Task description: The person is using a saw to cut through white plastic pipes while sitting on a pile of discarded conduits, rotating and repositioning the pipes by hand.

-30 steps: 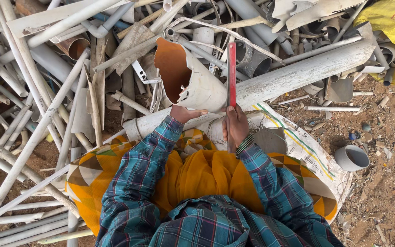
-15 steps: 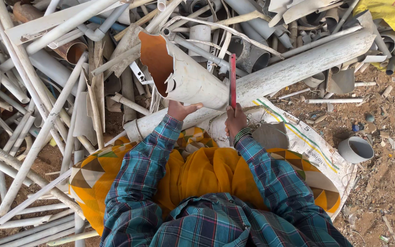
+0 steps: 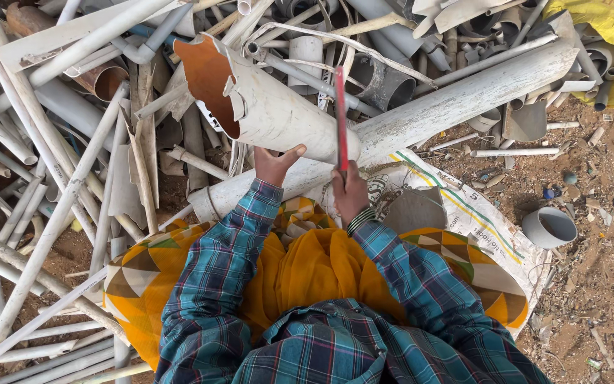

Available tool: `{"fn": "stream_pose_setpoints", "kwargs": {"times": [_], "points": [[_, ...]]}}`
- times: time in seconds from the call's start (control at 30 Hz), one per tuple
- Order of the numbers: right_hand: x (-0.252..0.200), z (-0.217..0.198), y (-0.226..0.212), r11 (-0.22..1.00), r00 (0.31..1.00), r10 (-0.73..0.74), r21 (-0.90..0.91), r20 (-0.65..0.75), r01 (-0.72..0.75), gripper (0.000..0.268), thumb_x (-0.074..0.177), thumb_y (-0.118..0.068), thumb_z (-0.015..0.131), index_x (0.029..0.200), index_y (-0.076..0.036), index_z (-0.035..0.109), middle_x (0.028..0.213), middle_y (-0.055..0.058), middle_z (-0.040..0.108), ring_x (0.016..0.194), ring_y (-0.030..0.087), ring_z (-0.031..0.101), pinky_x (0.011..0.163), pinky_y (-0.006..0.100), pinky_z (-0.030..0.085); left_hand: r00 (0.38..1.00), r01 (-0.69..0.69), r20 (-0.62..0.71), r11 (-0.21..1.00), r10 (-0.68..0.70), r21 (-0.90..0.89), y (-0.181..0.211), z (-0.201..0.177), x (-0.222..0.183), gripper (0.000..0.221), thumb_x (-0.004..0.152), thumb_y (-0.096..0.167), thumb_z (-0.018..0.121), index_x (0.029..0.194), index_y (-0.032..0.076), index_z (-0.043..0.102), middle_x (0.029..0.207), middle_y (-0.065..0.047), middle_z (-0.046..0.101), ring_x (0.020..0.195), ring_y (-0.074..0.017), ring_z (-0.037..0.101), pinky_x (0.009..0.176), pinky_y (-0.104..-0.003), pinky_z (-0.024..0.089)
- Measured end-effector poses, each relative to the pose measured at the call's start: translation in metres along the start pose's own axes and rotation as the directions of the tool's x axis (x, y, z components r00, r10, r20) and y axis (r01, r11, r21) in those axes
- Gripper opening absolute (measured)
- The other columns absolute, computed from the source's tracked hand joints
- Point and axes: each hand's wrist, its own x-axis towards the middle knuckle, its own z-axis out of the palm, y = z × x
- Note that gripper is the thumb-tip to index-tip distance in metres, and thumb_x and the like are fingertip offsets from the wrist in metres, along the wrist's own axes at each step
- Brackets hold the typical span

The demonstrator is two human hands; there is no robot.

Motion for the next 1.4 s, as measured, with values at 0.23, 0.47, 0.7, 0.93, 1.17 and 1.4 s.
{"fn": "stream_pose_setpoints", "kwargs": {"times": [0.23, 0.47, 0.7, 0.93, 1.17, 1.4], "points": [[0.008, -0.021, -0.025, 0.779, 0.809, 0.534, 0.230, 0.246, -0.584, 0.025, 0.104, -0.023, 0.056, 0.112, -0.001, 0.047, 0.062, 0.005, 0.050, 0.039, 0.014, 0.051, 0.033, 0.034, 0.044, 0.966, -0.019, 0.254, 0.965, -0.050, 0.262, -0.003, -0.018, 0.004, 0.084, 0.073, 0.034, 0.096, 0.140, 0.000, 0.058, 0.136, -0.015, 0.069, 0.130, -0.0258, 0.066, 0.113, -0.039, 0.053], [0.006, -0.033, -0.046, 0.842, 0.897, 0.409, 0.309, 0.166, -0.441, 0.023, 0.103, -0.023, 0.056, 0.114, -0.004, 0.051, 0.062, 0.004, 0.052, 0.041, 0.011, 0.050, 0.034, 0.030, 0.042, 0.884, -0.217, 0.461, 0.943, 0.080, 0.252, -0.010, -0.017, 0.008, 0.115, 0.067, 0.034, 0.099, 0.157, 0.003, 0.036, 0.161, -0.014, 0.041, 0.151, -0.0294, 0.038, 0.126, -0.042, 0.029], [0.003, -0.019, -0.021, 0.752, 0.769, 0.602, 0.173, 0.213, -0.636, 0.021, 0.103, -0.020, 0.054, 0.110, -0.002, 0.046, 0.060, 0.005, 0.049, 0.039, 0.014, 0.047, 0.033, 0.033, 0.041, 0.981, -0.083, 0.194, 0.951, 0.025, 0.297, -0.004, -0.001, -0.012, 0.063, 0.076, 0.022, 0.093, 0.128, 0.000, 0.066, 0.122, -0.010, 0.074, 0.113, -0.0195, 0.071, 0.100, -0.034, 0.057], [-0.015, 0.004, 0.005, 0.975, 0.976, -0.220, -0.022, -0.011, 0.219, 0.019, 0.109, -0.020, 0.057, 0.116, -0.004, 0.050, 0.080, 0.014, 0.068, 0.067, 0.029, 0.070, 0.055, 0.042, 0.054, 0.999, 0.021, 0.028, 0.976, -0.028, 0.216, -0.004, 0.004, -0.014, 0.045, 0.078, 0.014, 0.093, 0.115, -0.004, 0.076, 0.109, -0.011, 0.080, 0.100, -0.0176, 0.075, 0.091, -0.032, 0.060], [-0.009, 0.010, 0.020, 0.883, 0.870, 0.466, -0.138, 0.159, -0.448, 0.023, 0.104, -0.023, 0.053, 0.114, -0.003, 0.049, 0.076, 0.017, 0.069, 0.062, 0.034, 0.073, 0.057, 0.045, 0.058, 0.984, -0.011, -0.177, 0.997, -0.002, -0.078, -0.011, -0.004, -0.006, 0.063, 0.071, 0.007, 0.093, 0.122, -0.005, 0.058, 0.115, -0.011, 0.067, 0.102, -0.0184, 0.069, 0.091, -0.033, 0.060], [-0.015, 0.022, 0.032, 0.998, 0.997, -0.050, -0.039, 0.061, 0.052, 0.020, 0.108, -0.021, 0.056, 0.118, -0.005, 0.050, 0.078, 0.012, 0.070, 0.063, 0.023, 0.069, 0.054, 0.038, 0.055, 0.993, 0.012, -0.116, 1.000, -0.011, 0.006, -0.019, -0.014, -0.006, 0.057, 0.073, 0.006, 0.092, 0.120, -0.007, 0.062, 0.114, -0.014, 0.070, 0.100, -0.0200, 0.070, 0.087, -0.033, 0.060]]}}
